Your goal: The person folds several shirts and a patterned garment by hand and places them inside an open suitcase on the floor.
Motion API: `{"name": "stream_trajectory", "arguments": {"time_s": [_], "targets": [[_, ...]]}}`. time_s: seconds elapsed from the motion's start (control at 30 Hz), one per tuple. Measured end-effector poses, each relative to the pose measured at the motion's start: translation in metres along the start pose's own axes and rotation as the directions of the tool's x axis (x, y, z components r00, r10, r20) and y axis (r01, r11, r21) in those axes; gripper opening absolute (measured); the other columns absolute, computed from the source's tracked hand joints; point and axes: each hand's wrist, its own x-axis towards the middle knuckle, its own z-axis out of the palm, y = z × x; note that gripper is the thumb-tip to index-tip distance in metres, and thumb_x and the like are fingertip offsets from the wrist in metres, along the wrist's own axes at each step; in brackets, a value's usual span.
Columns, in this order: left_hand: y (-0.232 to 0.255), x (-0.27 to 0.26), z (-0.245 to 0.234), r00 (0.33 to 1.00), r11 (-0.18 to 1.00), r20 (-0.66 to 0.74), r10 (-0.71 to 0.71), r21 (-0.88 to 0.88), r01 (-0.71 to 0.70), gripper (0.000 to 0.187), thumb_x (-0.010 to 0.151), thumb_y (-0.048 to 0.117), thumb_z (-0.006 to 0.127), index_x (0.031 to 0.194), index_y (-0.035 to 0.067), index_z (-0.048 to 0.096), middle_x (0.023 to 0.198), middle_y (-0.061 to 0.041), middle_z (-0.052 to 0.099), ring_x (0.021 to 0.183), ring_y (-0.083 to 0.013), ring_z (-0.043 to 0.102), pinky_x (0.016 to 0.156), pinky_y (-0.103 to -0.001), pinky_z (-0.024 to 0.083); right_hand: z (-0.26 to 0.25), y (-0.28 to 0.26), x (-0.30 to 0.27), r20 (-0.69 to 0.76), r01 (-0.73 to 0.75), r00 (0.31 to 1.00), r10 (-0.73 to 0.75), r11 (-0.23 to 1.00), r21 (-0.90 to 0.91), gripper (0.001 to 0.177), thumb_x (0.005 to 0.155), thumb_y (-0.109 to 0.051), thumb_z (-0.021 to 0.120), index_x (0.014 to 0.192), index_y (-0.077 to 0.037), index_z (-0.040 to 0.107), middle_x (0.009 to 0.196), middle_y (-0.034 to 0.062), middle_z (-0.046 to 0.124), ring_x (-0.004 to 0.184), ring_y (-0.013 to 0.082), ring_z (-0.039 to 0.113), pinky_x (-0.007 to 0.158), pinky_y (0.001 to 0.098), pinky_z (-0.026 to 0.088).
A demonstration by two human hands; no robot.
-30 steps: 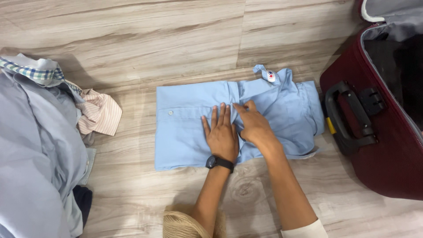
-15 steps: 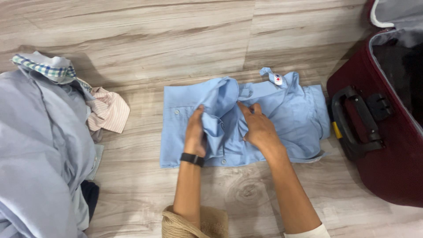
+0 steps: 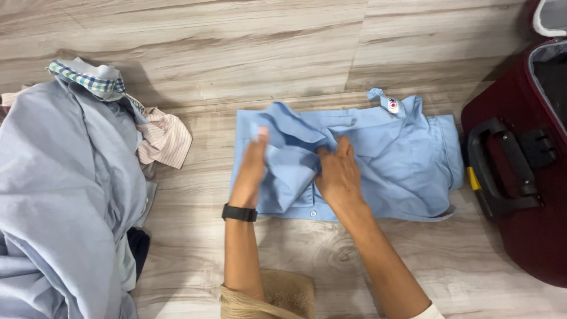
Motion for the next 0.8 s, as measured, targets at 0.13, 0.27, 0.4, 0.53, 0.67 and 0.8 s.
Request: {"name": "stream_trajectory", "arguments": {"time_s": [0.13, 0.27, 0.4, 0.53, 0.67, 0.8], "targets": [[-0.018, -0.008, 0.028, 0.895, 0.599, 0.442, 0.056, 0.702, -0.384, 0.125, 0.081, 0.070, 0.070, 0.162, 0.002, 0.004, 0.169, -0.024, 0.007, 0.156, -0.0385, 0.002, 0.120, -0.057, 0.003, 0.018, 0.017, 0.004, -0.054, 0.041, 0.998, -0.039, 0.999, 0.035, 0.046, 0.077, 0.001, 0.073, 0.123, -0.005, 0.069, 0.138, 0.0229, 0.048, 0.122, 0.0415, 0.052, 0.096, 0.0478, 0.051], [-0.019, -0.016, 0.037, 0.880, 0.521, 0.461, -0.115, 0.782, -0.342, 0.140, 0.071, 0.073, 0.077, 0.162, 0.005, -0.005, 0.170, -0.022, -0.005, 0.158, -0.0357, -0.012, 0.120, -0.060, -0.011, 0.029, 0.039, 0.011, -0.143, 0.073, 0.988, -0.064, 0.996, 0.059, 0.028, 0.090, 0.005, 0.065, 0.117, 0.006, 0.070, 0.145, 0.0207, 0.055, 0.124, 0.0386, 0.057, 0.099, 0.0447, 0.053], [-0.025, -0.016, 0.044, 0.929, 0.384, 0.367, 0.051, 0.852, -0.357, 0.144, 0.052, 0.050, 0.096, 0.159, 0.010, 0.008, 0.166, -0.020, 0.009, 0.153, -0.0359, 0.010, 0.120, -0.058, 0.005, 0.010, 0.023, 0.010, -0.183, 0.152, 0.973, -0.141, 0.987, 0.047, 0.029, 0.072, 0.007, 0.067, 0.100, 0.003, 0.076, 0.139, 0.0197, 0.058, 0.126, 0.0385, 0.056, 0.103, 0.0438, 0.051], [-0.042, -0.008, 0.055, 0.896, 0.370, 0.111, 0.429, 0.884, -0.287, 0.105, 0.052, 0.015, 0.090, 0.148, 0.012, 0.049, 0.158, -0.013, 0.043, 0.133, -0.0355, 0.046, 0.111, -0.054, 0.034, -0.009, -0.003, 0.005, -0.211, 0.277, 0.949, -0.236, 0.941, 0.194, 0.024, 0.067, 0.001, 0.073, 0.091, 0.000, 0.078, 0.135, 0.0187, 0.062, 0.110, 0.0384, 0.063, 0.091, 0.0454, 0.053], [-0.050, -0.002, 0.050, 0.811, 0.321, 0.124, 0.572, 0.876, -0.360, 0.072, 0.062, 0.006, 0.085, 0.131, 0.009, 0.067, 0.148, -0.009, 0.058, 0.125, -0.0343, 0.053, 0.104, -0.051, 0.041, -0.013, -0.004, 0.009, -0.017, 0.146, 0.989, -0.149, 0.933, 0.328, 0.021, 0.082, -0.005, 0.077, 0.103, -0.007, 0.080, 0.115, 0.0123, 0.075, 0.094, 0.0328, 0.071, 0.080, 0.0435, 0.056], [-0.053, -0.002, 0.050, 0.799, 0.365, 0.091, 0.595, 0.855, -0.369, 0.058, 0.062, -0.001, 0.076, 0.119, 0.006, 0.073, 0.137, -0.008, 0.068, 0.115, -0.0361, 0.059, 0.097, -0.042, 0.052, -0.005, 0.007, 0.014, -0.013, 0.059, 0.998, -0.058, 0.905, 0.422, 0.030, 0.079, -0.002, 0.079, 0.108, 0.000, 0.070, 0.110, 0.0172, 0.073, 0.095, 0.0273, 0.075, 0.077, 0.0382, 0.060]]}}
